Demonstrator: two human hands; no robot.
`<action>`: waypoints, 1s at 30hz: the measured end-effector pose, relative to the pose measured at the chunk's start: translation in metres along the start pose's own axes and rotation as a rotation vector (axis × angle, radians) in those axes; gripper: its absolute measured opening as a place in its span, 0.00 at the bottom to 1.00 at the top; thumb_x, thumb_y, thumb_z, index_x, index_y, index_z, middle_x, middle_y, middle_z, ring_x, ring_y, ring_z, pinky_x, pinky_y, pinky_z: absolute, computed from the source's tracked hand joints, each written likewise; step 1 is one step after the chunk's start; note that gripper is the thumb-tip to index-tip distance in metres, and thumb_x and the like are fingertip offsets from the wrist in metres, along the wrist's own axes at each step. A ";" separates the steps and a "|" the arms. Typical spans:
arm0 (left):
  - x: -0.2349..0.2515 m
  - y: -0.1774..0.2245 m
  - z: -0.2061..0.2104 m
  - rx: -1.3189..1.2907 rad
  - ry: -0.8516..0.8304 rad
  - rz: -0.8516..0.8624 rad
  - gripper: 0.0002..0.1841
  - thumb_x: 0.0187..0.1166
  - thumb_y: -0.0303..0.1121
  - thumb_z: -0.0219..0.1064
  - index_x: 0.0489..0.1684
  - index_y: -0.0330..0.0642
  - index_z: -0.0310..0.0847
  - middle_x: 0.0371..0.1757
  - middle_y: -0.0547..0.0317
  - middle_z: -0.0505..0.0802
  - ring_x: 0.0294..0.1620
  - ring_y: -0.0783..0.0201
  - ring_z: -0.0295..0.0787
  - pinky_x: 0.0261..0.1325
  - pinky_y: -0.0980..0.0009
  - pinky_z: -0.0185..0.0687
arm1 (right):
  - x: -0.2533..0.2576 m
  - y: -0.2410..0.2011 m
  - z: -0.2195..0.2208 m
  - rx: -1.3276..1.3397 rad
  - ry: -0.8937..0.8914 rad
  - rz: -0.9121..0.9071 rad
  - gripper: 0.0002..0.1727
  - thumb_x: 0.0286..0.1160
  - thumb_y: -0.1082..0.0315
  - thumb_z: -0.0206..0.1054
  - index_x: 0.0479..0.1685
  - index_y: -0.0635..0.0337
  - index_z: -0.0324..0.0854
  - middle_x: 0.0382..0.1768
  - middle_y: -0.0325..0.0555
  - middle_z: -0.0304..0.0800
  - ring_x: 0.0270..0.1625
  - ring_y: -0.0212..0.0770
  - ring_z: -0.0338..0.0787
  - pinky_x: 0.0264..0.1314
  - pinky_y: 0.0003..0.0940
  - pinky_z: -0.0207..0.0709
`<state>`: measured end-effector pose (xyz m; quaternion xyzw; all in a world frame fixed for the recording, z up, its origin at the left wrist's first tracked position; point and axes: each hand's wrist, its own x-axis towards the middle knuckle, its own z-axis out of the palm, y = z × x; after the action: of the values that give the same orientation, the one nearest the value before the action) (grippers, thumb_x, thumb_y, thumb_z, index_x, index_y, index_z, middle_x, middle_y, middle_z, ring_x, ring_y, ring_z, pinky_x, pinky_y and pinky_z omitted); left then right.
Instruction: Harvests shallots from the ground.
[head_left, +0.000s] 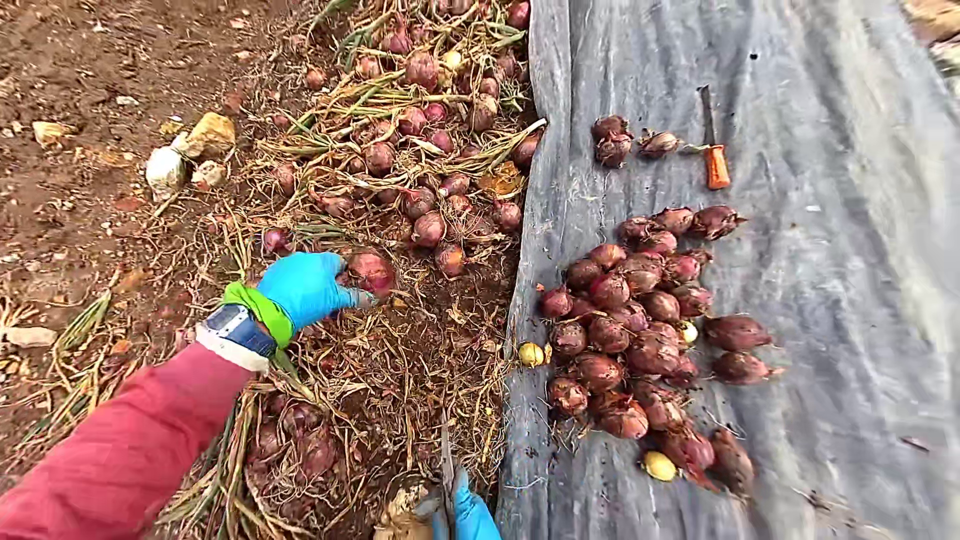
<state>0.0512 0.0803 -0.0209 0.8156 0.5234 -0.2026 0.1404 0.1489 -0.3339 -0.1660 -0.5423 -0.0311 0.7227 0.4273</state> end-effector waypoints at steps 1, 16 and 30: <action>-0.026 0.022 0.005 -0.077 -0.010 0.112 0.34 0.65 0.74 0.72 0.49 0.52 0.90 0.38 0.54 0.95 0.45 0.49 0.93 0.51 0.37 0.86 | 0.006 -0.012 0.004 -0.018 -0.057 -0.109 0.51 0.84 0.26 0.30 0.45 0.65 0.86 0.15 0.46 0.80 0.14 0.43 0.81 0.18 0.43 0.83; -0.106 0.120 0.071 -0.071 -0.386 0.343 0.30 0.60 0.74 0.75 0.43 0.59 0.92 0.37 0.66 0.95 0.43 0.61 0.93 0.52 0.47 0.87 | -0.031 -0.099 -0.054 -0.357 0.100 -0.375 0.47 0.82 0.24 0.36 0.34 0.56 0.89 0.12 0.39 0.77 0.12 0.36 0.75 0.16 0.37 0.74; -0.086 -0.057 0.022 -0.352 0.333 -0.060 0.19 0.83 0.54 0.69 0.48 0.48 0.91 0.43 0.47 0.96 0.46 0.46 0.93 0.52 0.32 0.83 | -0.057 -0.031 -0.092 -0.289 0.462 -0.039 0.38 0.73 0.27 0.63 0.38 0.60 0.88 0.19 0.48 0.87 0.17 0.46 0.85 0.22 0.45 0.83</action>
<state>-0.0364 0.0255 0.0001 0.7849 0.5906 0.0250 0.1859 0.2441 -0.3901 -0.1453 -0.7475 -0.0460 0.5593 0.3553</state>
